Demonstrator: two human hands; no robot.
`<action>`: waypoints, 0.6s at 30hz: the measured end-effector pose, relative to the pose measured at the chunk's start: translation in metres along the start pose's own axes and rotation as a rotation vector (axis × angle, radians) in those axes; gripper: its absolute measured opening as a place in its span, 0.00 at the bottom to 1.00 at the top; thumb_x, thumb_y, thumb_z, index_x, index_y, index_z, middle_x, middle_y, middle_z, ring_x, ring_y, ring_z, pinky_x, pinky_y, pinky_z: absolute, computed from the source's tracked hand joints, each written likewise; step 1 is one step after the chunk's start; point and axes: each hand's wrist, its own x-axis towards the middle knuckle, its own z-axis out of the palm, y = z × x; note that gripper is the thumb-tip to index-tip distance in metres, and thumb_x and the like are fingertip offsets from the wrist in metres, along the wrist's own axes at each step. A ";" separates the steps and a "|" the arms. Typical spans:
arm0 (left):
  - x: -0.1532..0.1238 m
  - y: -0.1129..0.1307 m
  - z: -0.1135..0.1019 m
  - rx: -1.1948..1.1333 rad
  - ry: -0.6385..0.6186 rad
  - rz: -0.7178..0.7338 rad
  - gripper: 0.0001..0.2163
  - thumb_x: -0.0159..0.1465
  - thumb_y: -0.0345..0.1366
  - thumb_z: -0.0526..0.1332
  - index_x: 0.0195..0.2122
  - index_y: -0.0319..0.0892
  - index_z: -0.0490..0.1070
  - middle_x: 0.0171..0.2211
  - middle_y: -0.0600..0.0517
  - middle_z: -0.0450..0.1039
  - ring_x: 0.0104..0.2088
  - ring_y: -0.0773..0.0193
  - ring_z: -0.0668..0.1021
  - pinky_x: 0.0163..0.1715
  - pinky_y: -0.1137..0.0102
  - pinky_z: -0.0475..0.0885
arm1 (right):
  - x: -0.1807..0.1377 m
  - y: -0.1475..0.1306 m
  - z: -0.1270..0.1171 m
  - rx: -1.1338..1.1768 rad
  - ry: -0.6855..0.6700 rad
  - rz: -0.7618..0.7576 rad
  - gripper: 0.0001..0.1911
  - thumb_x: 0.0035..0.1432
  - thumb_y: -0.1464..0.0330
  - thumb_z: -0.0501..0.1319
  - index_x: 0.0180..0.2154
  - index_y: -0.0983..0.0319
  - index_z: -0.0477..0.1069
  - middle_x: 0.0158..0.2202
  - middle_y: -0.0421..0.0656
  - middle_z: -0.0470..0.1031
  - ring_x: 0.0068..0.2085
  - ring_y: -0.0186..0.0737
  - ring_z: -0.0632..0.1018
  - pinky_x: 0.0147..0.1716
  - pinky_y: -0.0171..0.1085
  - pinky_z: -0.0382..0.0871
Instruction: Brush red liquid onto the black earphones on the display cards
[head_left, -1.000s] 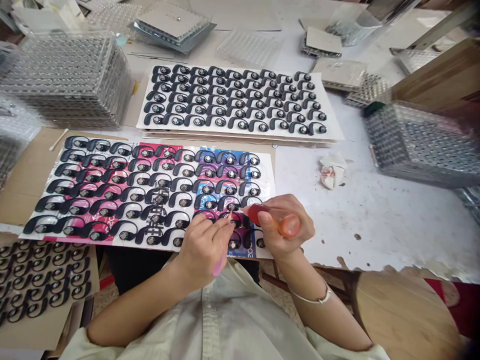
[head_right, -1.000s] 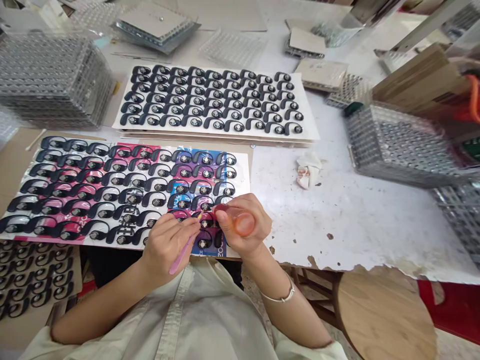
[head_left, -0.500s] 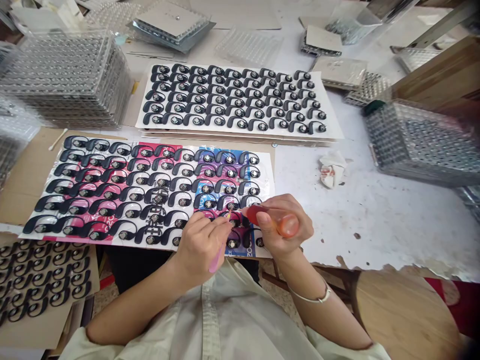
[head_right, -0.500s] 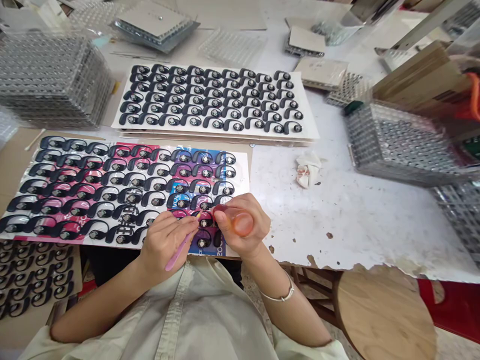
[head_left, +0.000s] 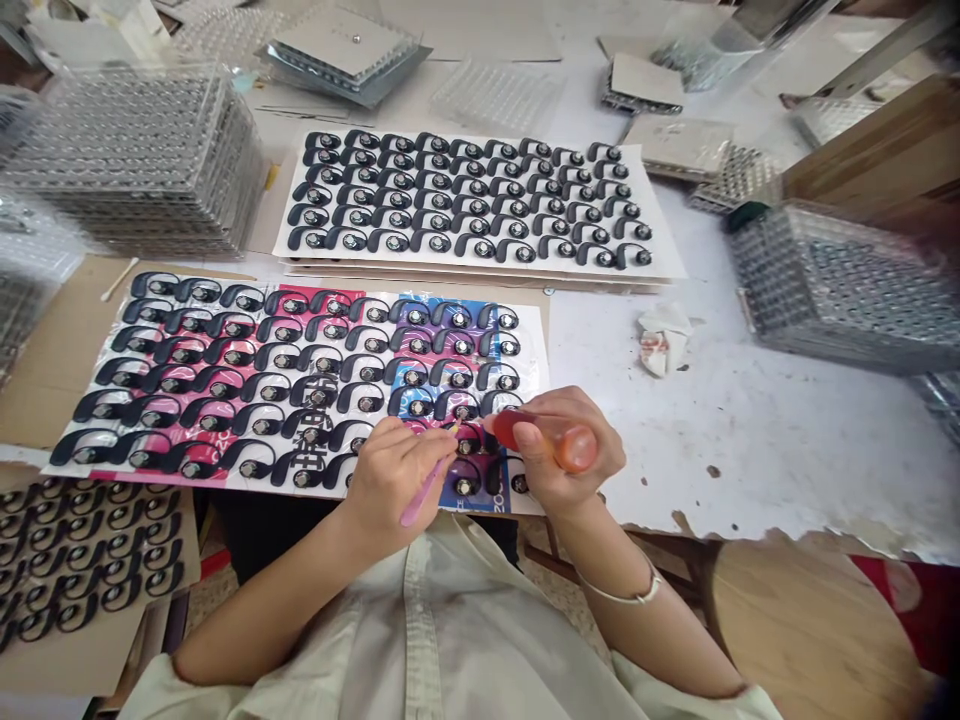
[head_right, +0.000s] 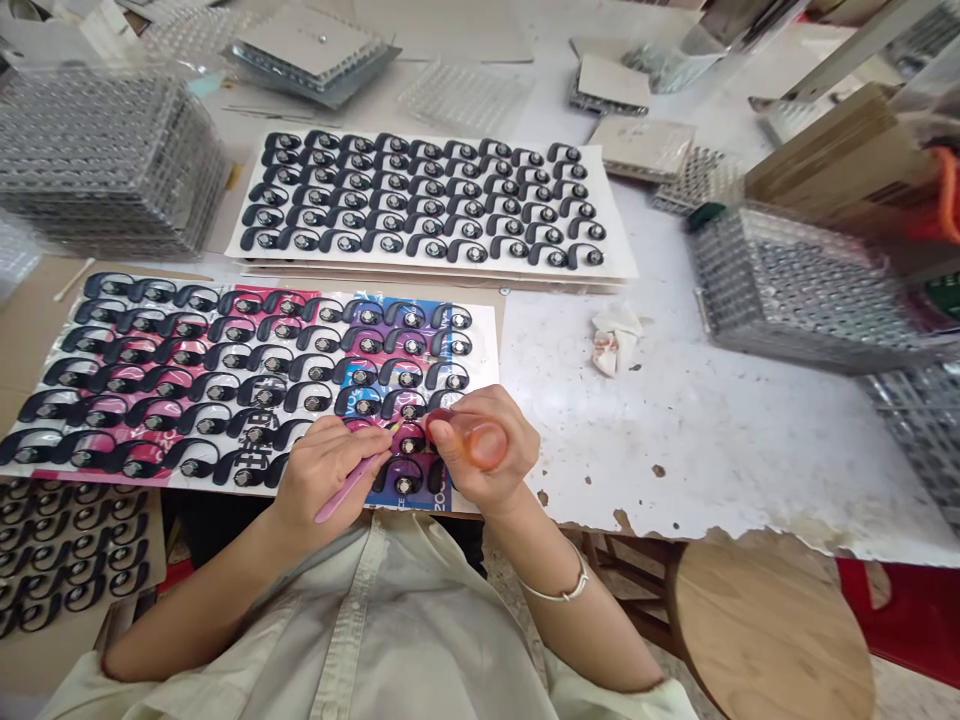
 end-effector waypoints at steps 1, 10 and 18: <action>0.000 0.000 0.000 -0.002 0.007 0.000 0.08 0.61 0.23 0.60 0.40 0.39 0.71 0.37 0.49 0.80 0.32 0.63 0.81 0.35 0.65 0.71 | 0.000 0.000 0.000 0.001 0.003 0.000 0.07 0.51 0.69 0.66 0.33 0.61 0.70 0.26 0.41 0.74 0.26 0.36 0.73 0.23 0.38 0.67; 0.000 -0.002 -0.001 -0.012 0.018 -0.014 0.09 0.61 0.23 0.59 0.40 0.40 0.71 0.37 0.50 0.80 0.34 0.63 0.81 0.38 0.65 0.72 | 0.002 -0.002 0.002 0.003 -0.009 0.009 0.06 0.52 0.67 0.65 0.32 0.60 0.69 0.25 0.40 0.73 0.26 0.36 0.73 0.23 0.39 0.67; 0.001 -0.004 -0.001 -0.088 0.027 -0.047 0.08 0.61 0.24 0.60 0.40 0.41 0.72 0.36 0.50 0.80 0.35 0.62 0.81 0.37 0.65 0.71 | 0.000 0.002 0.001 0.040 -0.015 0.045 0.04 0.52 0.68 0.65 0.31 0.60 0.70 0.25 0.40 0.74 0.26 0.37 0.73 0.24 0.40 0.68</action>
